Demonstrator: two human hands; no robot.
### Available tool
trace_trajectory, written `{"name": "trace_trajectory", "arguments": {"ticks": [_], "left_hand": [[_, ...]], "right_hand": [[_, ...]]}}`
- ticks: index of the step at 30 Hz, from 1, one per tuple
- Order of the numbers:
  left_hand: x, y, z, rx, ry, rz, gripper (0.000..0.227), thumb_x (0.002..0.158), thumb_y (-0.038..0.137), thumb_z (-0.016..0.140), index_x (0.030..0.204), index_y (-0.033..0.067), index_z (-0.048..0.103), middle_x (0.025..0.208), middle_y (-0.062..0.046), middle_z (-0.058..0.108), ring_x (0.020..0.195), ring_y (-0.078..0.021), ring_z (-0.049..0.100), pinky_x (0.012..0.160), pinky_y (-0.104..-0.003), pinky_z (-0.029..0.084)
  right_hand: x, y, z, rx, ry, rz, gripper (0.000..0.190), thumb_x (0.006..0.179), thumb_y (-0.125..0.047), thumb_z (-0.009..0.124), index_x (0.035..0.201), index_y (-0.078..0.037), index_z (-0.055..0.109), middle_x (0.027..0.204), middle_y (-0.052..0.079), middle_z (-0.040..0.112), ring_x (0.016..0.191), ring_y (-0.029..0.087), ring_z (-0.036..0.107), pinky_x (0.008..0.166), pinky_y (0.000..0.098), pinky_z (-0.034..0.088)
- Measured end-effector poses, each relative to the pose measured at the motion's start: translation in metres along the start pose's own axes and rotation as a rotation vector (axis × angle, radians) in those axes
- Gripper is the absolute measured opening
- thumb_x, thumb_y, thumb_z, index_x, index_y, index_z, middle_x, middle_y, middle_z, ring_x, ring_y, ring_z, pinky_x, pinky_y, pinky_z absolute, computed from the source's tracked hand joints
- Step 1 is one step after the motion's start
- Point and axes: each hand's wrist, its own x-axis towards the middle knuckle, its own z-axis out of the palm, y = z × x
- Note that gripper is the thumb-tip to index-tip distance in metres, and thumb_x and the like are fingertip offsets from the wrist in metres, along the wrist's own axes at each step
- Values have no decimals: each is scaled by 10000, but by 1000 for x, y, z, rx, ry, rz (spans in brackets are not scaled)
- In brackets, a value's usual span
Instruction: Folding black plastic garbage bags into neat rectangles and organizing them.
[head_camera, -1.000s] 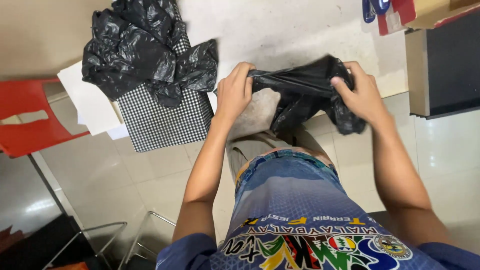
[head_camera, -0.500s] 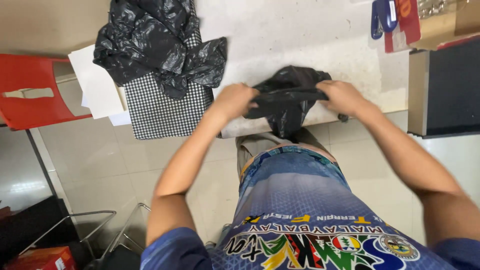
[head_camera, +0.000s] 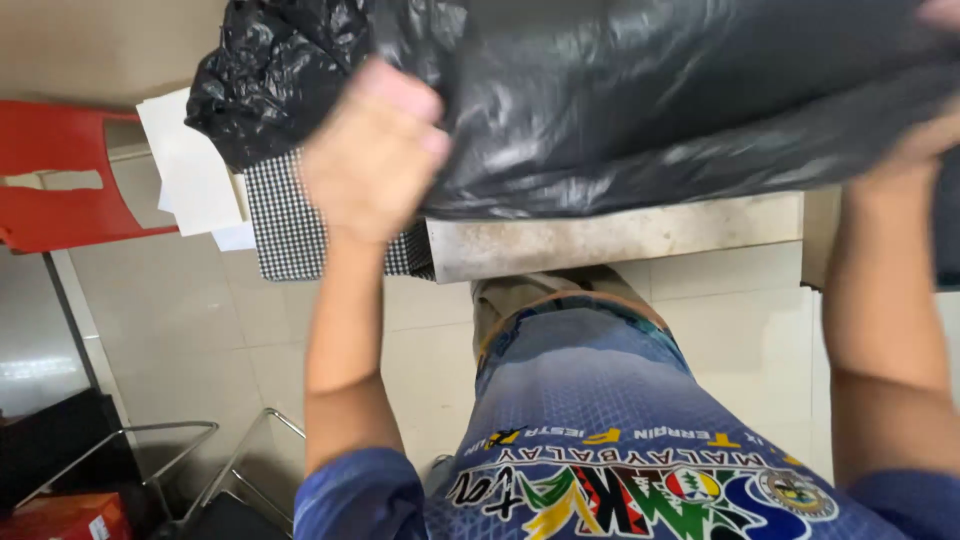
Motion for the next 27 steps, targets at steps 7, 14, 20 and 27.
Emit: {"name": "trace_trajectory", "arguments": {"ticks": [7, 14, 20, 27], "left_hand": [[-312, 27, 70, -234, -1493, -609, 542, 766, 6, 553, 1266, 141, 715, 1090, -260, 715, 1020, -404, 695, 877, -517, 547], [-214, 3, 22, -1348, -941, -1436, 681, 784, -11, 387, 1448, -9, 537, 1373, -78, 673, 922, -285, 791, 765, -350, 646], [-76, -101, 81, -1141, -195, -1297, 256, 1056, 78, 430, 1257, -46, 527, 1005, -98, 698, 883, -232, 768, 774, -365, 667], [11, -43, -11, -222, 346, -84, 546, 1080, 472, 574, 1204, -60, 564, 1226, -205, 603, 1146, -338, 609, 1062, -450, 490]], "right_hand": [[-196, 113, 333, 277, -400, 11, 403, 605, 70, 600, 979, -17, 720, 987, 231, 735, 1016, 426, 672, 904, 483, 521], [-177, 91, 221, 621, -185, 284, 483, 720, -21, 611, 1199, -33, 548, 1030, 175, 645, 989, 356, 652, 906, 436, 511], [-35, 113, 95, -19, -9, 39, 532, 734, -44, 724, 1259, -107, 673, 1190, 212, 635, 1192, 392, 615, 978, 499, 525], [-38, 85, 69, -35, 253, -120, 594, 737, 101, 731, 1308, 15, 592, 1285, 233, 590, 1193, 417, 588, 1019, 501, 491]]}}
